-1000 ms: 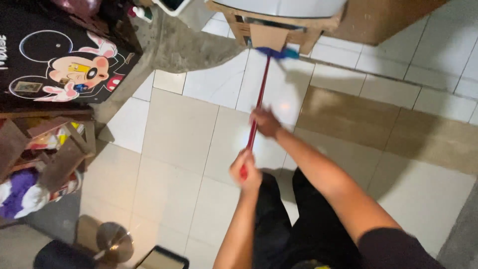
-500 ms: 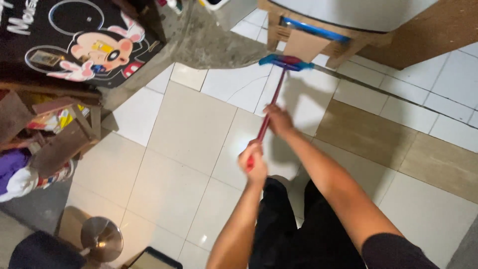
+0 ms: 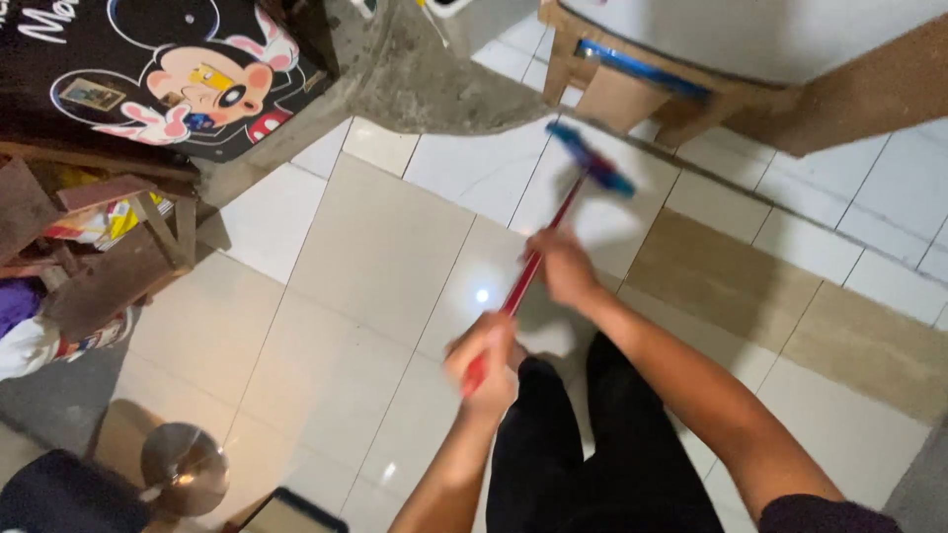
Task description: The person performs various cleaning tasks including wiping a surface with a cloth, sweeping a tiled floor with a broom, and organizing items on a cluttered surface.
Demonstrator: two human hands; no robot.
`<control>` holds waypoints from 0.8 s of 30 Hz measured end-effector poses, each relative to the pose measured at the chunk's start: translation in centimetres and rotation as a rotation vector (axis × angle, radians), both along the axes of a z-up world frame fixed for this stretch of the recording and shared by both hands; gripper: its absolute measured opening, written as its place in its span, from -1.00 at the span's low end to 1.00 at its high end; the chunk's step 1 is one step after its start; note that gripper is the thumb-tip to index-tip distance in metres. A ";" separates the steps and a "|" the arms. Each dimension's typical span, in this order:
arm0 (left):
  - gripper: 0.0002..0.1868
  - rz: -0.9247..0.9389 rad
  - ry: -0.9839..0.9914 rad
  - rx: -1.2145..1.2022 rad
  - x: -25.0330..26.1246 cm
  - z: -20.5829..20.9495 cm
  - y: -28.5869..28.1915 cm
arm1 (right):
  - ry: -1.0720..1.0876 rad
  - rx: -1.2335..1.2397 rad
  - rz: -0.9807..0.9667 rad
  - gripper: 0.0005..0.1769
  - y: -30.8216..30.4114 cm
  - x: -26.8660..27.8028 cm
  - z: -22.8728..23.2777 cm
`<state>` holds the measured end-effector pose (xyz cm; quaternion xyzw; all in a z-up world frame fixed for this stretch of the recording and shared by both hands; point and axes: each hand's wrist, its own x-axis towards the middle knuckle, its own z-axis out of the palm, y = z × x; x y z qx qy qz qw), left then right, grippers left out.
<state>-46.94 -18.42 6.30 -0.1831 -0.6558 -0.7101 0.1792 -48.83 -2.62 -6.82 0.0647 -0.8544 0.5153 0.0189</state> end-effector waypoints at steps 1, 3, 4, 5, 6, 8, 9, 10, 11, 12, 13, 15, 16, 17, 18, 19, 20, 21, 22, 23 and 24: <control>-0.86 0.006 0.010 0.010 -1.5 -2.5 3.1 | 0.010 0.010 0.006 -0.93 2.3 -1.7 -2.0; -0.86 -0.112 0.070 0.171 -3.5 -7.3 8.3 | -0.219 -0.358 -0.181 -0.87 5.8 -3.9 -6.1; -0.86 -0.103 0.053 0.159 -2.8 -7.5 8.5 | -0.238 -0.368 -0.175 -0.87 5.7 -3.6 -8.1; -0.87 -0.100 0.015 0.138 -2.1 -7.8 8.9 | -0.370 -0.559 -0.271 -0.82 5.8 -3.4 -10.1; -0.88 -0.096 -0.015 0.121 -1.9 -8.0 9.5 | -0.497 -0.744 -0.366 -0.77 6.1 -3.6 -12.0; -0.89 -0.034 -0.105 0.022 0.6 -5.5 5.8 | -0.625 -0.928 -0.456 -0.72 4.8 -1.4 -14.6; -0.89 0.021 -0.186 -0.067 1.6 -4.2 4.2 | -0.742 -1.104 -0.553 -0.67 4.6 -0.6 -15.9; -0.89 0.025 -0.183 -0.061 1.0 0.4 4.5 | -0.739 -1.098 -0.549 -0.67 5.2 -0.8 -11.0; -0.83 0.021 -0.231 -0.101 0.5 5.0 4.7 | -0.540 -0.300 -0.137 -0.89 5.8 -0.9 -6.0; -0.65 0.007 -0.280 -0.153 0.1 9.6 4.4 | -0.284 0.472 0.258 -0.85 5.6 -0.8 -1.2; -0.65 0.001 -0.279 -0.158 -0.7 9.7 5.1 | -0.284 0.467 0.252 -0.85 6.1 -1.0 -1.8; -0.58 -0.029 -0.230 0.101 -1.5 10.0 6.5 | 0.055 0.309 0.050 -0.83 7.1 -0.4 -2.6; -0.58 -0.033 -0.233 0.098 -1.3 5.1 6.9 | 0.051 0.306 0.046 -0.83 8.7 -1.2 -3.8; -0.61 0.022 -0.176 0.049 -1.1 0.1 7.3 | -0.022 0.267 -0.064 -0.86 10.2 -1.9 -5.1; -0.63 0.083 -0.110 0.007 -1.1 -5.0 7.9 | -0.087 0.233 -0.167 -0.89 12.1 -3.2 -6.4; -0.63 0.085 -0.106 0.010 -1.2 -5.5 11.3 | -0.082 0.236 -0.165 -0.89 14.2 -3.6 -10.4; -0.66 0.056 -0.111 0.058 -1.2 -5.8 14.4 | -0.200 0.254 -0.153 -0.92 15.9 -3.7 -14.4; -0.67 0.028 -0.116 0.105 -1.1 -6.2 17.4 | -0.317 0.271 -0.141 -0.87 17.5 -3.8 -18.5; -0.67 0.027 -0.124 0.104 -1.3 -3.6 17.0 | -0.326 0.270 -0.141 -0.87 17.1 -3.0 -17.9; -0.66 0.031 -0.161 0.047 -1.6 -1.0 16.7 | -0.283 0.215 -0.117 -0.83 16.8 -2.3 -17.3; -0.63 0.029 -0.194 -0.011 -2.0 1.5 16.4 | -0.235 0.159 -0.099 -0.70 16.5 -1.8 -16.8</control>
